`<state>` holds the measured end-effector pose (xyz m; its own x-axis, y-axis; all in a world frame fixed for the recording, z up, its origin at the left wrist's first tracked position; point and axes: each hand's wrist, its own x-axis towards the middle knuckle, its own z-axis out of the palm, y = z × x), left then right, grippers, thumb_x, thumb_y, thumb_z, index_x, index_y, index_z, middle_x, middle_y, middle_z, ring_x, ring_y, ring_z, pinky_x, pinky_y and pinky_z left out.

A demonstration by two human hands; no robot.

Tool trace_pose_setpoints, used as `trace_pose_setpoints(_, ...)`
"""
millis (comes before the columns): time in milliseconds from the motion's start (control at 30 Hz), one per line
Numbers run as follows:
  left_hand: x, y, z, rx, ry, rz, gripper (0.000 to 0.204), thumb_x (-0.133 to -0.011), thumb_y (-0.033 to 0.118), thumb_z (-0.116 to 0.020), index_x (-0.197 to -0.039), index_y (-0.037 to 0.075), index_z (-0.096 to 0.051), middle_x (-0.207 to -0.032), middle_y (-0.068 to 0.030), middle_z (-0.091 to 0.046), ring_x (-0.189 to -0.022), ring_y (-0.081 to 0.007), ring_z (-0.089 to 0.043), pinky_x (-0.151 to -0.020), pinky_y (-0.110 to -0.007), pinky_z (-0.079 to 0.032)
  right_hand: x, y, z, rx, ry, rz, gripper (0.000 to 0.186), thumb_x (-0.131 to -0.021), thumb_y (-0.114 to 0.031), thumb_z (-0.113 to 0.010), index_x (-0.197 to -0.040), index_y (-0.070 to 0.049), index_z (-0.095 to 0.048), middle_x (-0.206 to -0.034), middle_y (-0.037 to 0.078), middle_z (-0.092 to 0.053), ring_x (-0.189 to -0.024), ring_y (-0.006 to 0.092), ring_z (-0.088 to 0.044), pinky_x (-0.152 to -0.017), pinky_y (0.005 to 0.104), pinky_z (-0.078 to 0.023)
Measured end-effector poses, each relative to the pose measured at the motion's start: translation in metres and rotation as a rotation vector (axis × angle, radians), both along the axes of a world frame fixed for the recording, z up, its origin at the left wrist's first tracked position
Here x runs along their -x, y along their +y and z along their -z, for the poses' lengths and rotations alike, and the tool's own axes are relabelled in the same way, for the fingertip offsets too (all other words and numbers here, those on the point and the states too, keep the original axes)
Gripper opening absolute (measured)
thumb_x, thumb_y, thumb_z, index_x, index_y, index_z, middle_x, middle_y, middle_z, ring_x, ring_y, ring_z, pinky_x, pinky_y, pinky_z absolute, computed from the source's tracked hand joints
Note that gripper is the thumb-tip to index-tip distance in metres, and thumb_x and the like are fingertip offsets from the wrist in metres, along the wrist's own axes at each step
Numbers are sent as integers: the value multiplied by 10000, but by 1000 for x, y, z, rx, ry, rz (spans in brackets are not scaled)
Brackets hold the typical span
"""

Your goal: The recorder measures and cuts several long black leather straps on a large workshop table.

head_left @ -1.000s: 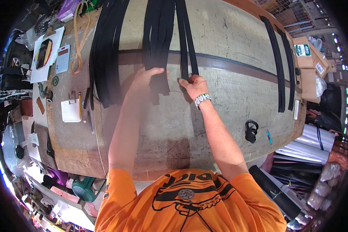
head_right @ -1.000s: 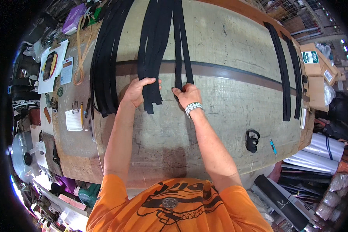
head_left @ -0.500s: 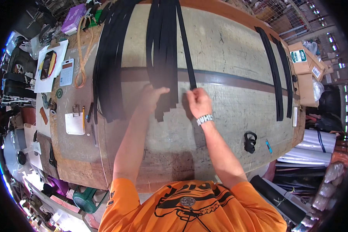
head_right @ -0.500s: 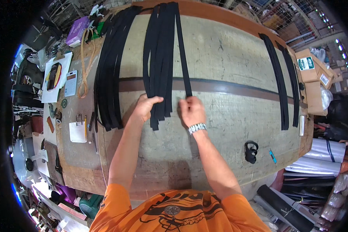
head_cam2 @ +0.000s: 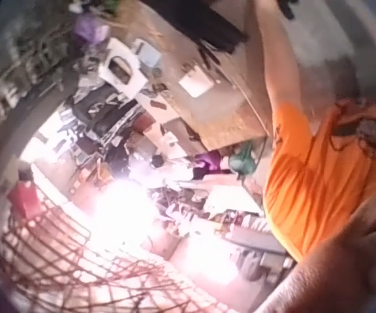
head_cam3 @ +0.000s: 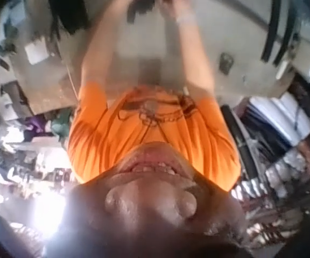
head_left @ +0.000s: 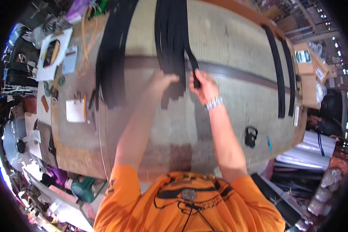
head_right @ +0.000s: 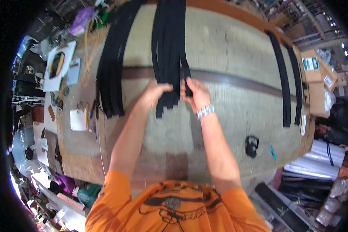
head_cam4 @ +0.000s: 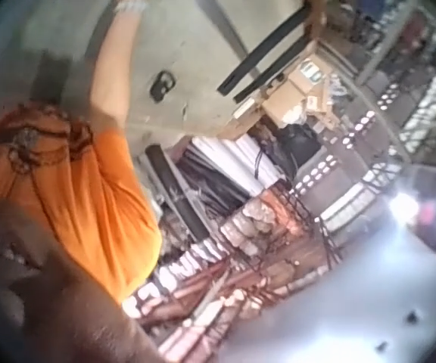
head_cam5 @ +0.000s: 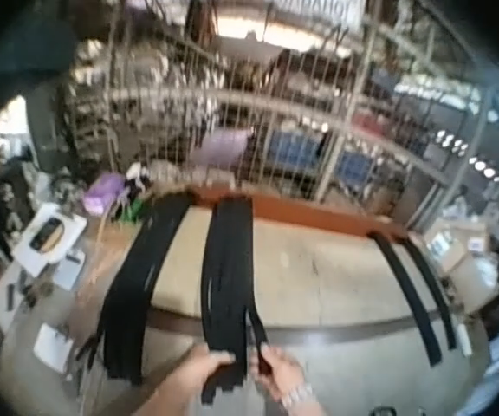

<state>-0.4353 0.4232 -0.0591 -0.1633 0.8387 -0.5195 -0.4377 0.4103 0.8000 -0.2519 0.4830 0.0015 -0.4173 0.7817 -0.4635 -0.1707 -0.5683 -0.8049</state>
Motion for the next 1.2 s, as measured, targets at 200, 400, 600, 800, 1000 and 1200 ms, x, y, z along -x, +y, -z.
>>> trace_pose_setpoints(200, -4, 12, -10, -3, -127, -100, 295, -838, 91, -737, -1092, -53, -698, -1051, -163, -725, -940, -250, -699, -827, -381, -543, 9, -13, 43, -188, -695, -157, 466, -951, -430, -670, -729, -20, -689, -613, 111, -667, -613, 212, -664, -582, 336, -508)
trace_pose_setpoints(400, -8, -14, -53, 117, 602, -113, 356, -862, 285, -752, -1029, -27, -716, -913, -129, -736, -829, -211, -685, -766, -366, -522, 7, -32, 58, -623, -999, -211, 318, -911, -334, -691, -934, -17, -678, -855, 217, -720, -845, 424, -690, -757, 473, -548)
trace_pose_setpoints(600, -18, -81, -31, -142, 1472, -77, 670, -844, 343, -788, -1377, 4, -565, -1385, -244, -557, -1231, -359, -564, -996, -425, -470, -16, -32, 49, -653, -980, -160, 290, -908, -249, -698, -1100, -39, -644, -861, 175, -717, -835, 376, -699, -755, 461, -539)
trace_pose_setpoints(800, -10, -115, -14, -417, 1397, 290, 700, -853, 278, -781, -1457, 80, -487, -1582, -192, -348, -1419, -424, -378, -1157, -478, -359, -14, -45, 48, -880, -744, -144, 422, -815, -131, -759, -1201, -21, -626, -883, 132, -618, -780, 299, -623, -726, 404, -516)
trace_pose_setpoints(1000, 9, -109, -1, -486, 1368, 367, 649, -851, 366, -772, -1409, 124, -546, -1551, -165, -405, -1403, -376, -423, -1134, -481, -406, -25, -72, 53, -816, -684, -266, 509, -814, -68, -747, -1291, -24, -575, -999, 139, -579, -830, 283, -620, -753, 408, -521)
trace_pose_setpoints(1200, 0, -116, -1, -507, 1400, 279, 629, -829, 383, -796, -1355, 108, -588, -1522, -144, -450, -1367, -364, -469, -1100, -467, -447, -30, -81, 55, -857, -709, -218, 506, -823, -61, -741, -1298, -14, -572, -1009, 131, -576, -808, 278, -619, -741, 397, -529)
